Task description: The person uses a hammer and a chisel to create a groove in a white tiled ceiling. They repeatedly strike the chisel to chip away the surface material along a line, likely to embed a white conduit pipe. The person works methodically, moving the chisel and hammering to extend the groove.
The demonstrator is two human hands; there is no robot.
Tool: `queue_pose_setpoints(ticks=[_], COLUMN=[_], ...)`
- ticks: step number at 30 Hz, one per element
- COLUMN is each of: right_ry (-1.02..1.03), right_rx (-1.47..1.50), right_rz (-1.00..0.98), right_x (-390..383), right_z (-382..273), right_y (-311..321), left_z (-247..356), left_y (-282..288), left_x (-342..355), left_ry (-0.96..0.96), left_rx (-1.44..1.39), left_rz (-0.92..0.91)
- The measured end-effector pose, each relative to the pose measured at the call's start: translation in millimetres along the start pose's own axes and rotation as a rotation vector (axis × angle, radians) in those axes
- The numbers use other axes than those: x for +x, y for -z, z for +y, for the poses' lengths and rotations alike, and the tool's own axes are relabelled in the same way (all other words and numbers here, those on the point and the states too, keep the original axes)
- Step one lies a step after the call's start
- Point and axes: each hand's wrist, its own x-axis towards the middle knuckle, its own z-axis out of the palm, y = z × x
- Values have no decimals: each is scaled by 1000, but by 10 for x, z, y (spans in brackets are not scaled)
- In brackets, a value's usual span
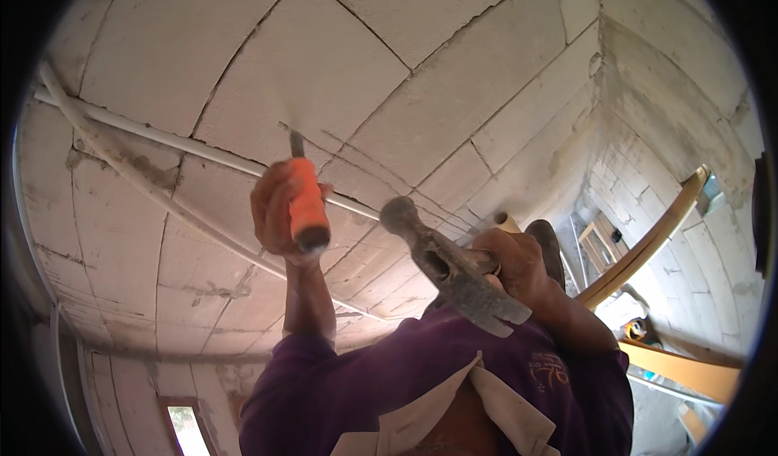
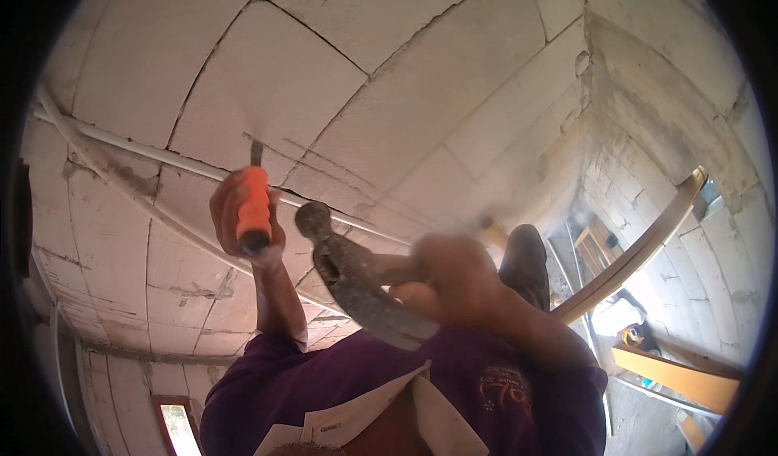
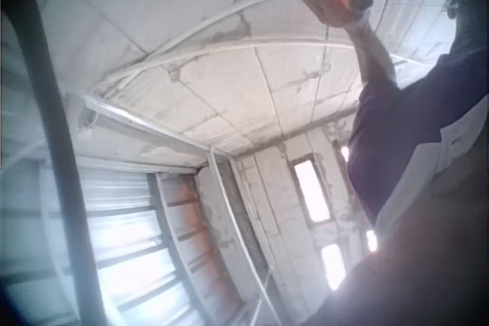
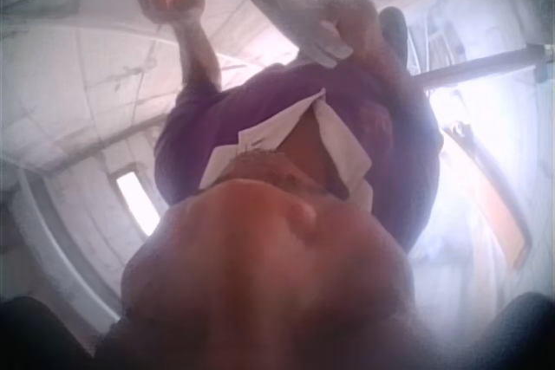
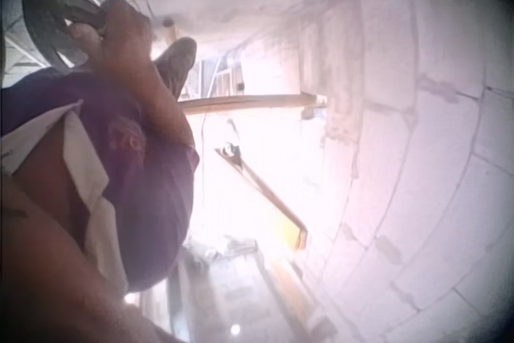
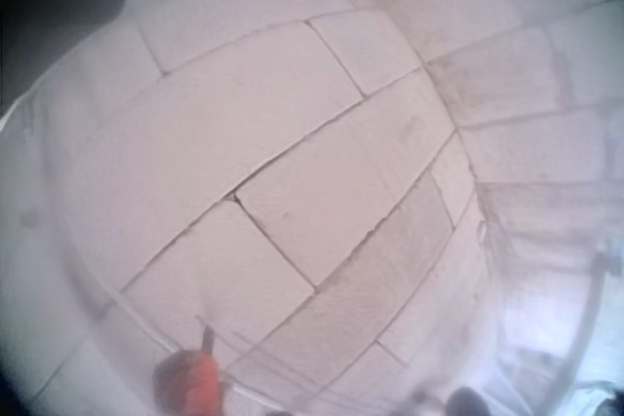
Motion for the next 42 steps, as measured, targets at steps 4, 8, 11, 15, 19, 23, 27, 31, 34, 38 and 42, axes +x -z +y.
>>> queue_pose_setpoints(ticks=[4,8,11,15,19,23,27,31,34,38,42], right_ry=[-24,14,91,73,47,-129,-150,90,155,199,221], right_rx=[153,114,15,-7,33,147,134,37,-22,-44,-34], right_rz=[129,52,6,26,12,-54,-33,8,-28,-3,25], right_x=[-161,-73,-22,-52,-43,-3,31,-3,17,39,40], right_z=[324,262,219,285,240,61,-6,43,19,5,26], right_y=[-257,-203,-157,-225,-226,-151,-172,-220,-224,-254,-287], left_z=[242,151,93,86,139,130,87,62,68,64,39], left_y=[-114,-179,-176,-208,-197,-186,-207,-149,-160,-160,-175], left_x=[-148,-165,-183,-138,-104,-61,-34,-15,-37,-45,-78], left_ry=[80,102,88,71,127,96,72,65,88,87,92], left_rx=[-215,-197,-195,-160,-111,-95,-144,-90,-85,-96,-151], left_rz=[-14,-17,-21,-38,-49,-36,-35,-52,-24,-35,-48])
